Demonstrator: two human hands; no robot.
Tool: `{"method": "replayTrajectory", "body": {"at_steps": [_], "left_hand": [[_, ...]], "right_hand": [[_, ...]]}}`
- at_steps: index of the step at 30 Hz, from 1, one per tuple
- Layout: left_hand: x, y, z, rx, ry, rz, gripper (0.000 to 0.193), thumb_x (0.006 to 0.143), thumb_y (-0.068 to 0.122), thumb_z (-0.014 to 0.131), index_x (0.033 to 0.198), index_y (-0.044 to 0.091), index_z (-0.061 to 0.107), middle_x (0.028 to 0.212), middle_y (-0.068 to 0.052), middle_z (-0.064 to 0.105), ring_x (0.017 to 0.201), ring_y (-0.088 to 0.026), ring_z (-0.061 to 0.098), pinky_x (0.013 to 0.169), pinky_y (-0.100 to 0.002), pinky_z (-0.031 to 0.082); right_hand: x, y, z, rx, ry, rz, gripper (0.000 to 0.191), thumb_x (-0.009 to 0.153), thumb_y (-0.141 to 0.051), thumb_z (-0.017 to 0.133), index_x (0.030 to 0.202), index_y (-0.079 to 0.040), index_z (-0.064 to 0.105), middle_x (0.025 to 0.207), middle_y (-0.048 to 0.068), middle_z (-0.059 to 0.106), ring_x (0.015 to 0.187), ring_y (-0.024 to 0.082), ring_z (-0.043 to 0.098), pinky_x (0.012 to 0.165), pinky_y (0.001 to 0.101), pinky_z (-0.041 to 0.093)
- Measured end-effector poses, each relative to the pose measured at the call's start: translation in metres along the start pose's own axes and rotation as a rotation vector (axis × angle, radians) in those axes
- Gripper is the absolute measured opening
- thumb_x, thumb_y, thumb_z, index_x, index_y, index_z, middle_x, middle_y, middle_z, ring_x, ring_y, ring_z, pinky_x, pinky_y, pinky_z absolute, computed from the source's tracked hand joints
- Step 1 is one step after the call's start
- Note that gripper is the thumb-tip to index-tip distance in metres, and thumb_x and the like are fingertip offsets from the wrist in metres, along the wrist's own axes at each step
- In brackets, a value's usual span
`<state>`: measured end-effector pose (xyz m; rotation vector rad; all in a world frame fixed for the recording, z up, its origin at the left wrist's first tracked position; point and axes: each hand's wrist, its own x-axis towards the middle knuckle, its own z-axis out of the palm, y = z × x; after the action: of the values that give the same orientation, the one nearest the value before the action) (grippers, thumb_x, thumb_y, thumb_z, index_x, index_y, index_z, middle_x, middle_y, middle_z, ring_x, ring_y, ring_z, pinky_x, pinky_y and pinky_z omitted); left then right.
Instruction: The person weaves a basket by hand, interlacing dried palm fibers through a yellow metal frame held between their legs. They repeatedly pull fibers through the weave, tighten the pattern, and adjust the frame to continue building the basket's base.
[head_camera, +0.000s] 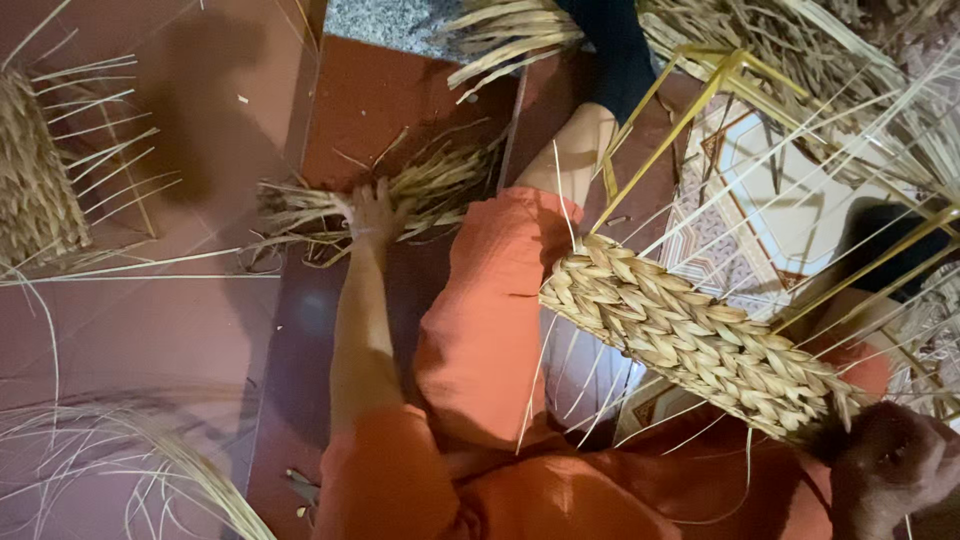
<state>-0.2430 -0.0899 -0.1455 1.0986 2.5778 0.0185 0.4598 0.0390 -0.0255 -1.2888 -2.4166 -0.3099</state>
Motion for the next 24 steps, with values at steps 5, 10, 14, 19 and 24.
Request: {"method": "replayTrajectory", "body": {"at_steps": [5,10,14,19,24], "left_hand": [[-0.046,-0.004,0.028,0.152,-0.059,-0.098,0.047,0.101,0.041,0.057,0.138,0.012,0.053,0.128,-0.019,0.063,0.120,-0.036,0.058,0.109,-0.059,0.034],[-0.097,0.004,0.048,0.002,-0.266,-0.111,0.046,0.100,0.030,0.056,0.138,0.003,0.054,0.111,-0.021,0.076,0.101,-0.037,0.073,0.086,-0.050,0.058],[-0.113,0.003,0.050,-0.177,-0.197,-0.183,0.041,0.094,0.041,0.061,0.109,0.005,0.074,0.106,-0.021,0.070,0.095,-0.041,0.068,0.078,-0.055,0.056],[-0.117,0.001,0.014,-0.533,0.561,0.037,0.019,0.101,0.018,0.061,0.107,0.008,0.075,0.088,-0.011,0.076,0.064,-0.024,0.064,0.056,-0.041,0.051],[-0.165,0.037,-0.064,-0.862,0.677,0.440,0.017,0.107,0.002,0.058,0.117,-0.001,0.071,0.087,-0.008,0.070,0.060,-0.010,0.055,0.053,-0.027,0.043]], "right_hand": [[-0.002,0.006,0.005,-0.048,0.037,-0.033,0.020,0.104,0.006,0.058,0.113,-0.012,0.057,0.112,0.004,0.051,0.106,0.020,0.051,0.092,0.0318,0.039],[-0.003,0.003,0.012,-0.071,0.048,-0.012,0.015,0.104,0.002,0.060,0.109,-0.013,0.058,0.109,0.003,0.054,0.106,0.022,0.050,0.098,0.0356,0.037],[-0.004,-0.004,0.017,0.015,0.097,-0.004,0.014,0.106,-0.001,0.058,0.114,-0.013,0.059,0.111,0.003,0.056,0.111,0.021,0.052,0.102,0.0350,0.037],[0.018,-0.022,-0.003,0.110,0.062,0.037,0.014,0.105,-0.004,0.062,0.117,-0.010,0.061,0.112,0.003,0.060,0.109,0.021,0.054,0.101,0.0349,0.038],[0.040,-0.081,-0.052,0.096,0.278,0.075,0.017,0.106,0.000,0.072,0.121,-0.001,0.065,0.118,0.015,0.065,0.112,0.030,0.058,0.100,0.0421,0.041]]}}
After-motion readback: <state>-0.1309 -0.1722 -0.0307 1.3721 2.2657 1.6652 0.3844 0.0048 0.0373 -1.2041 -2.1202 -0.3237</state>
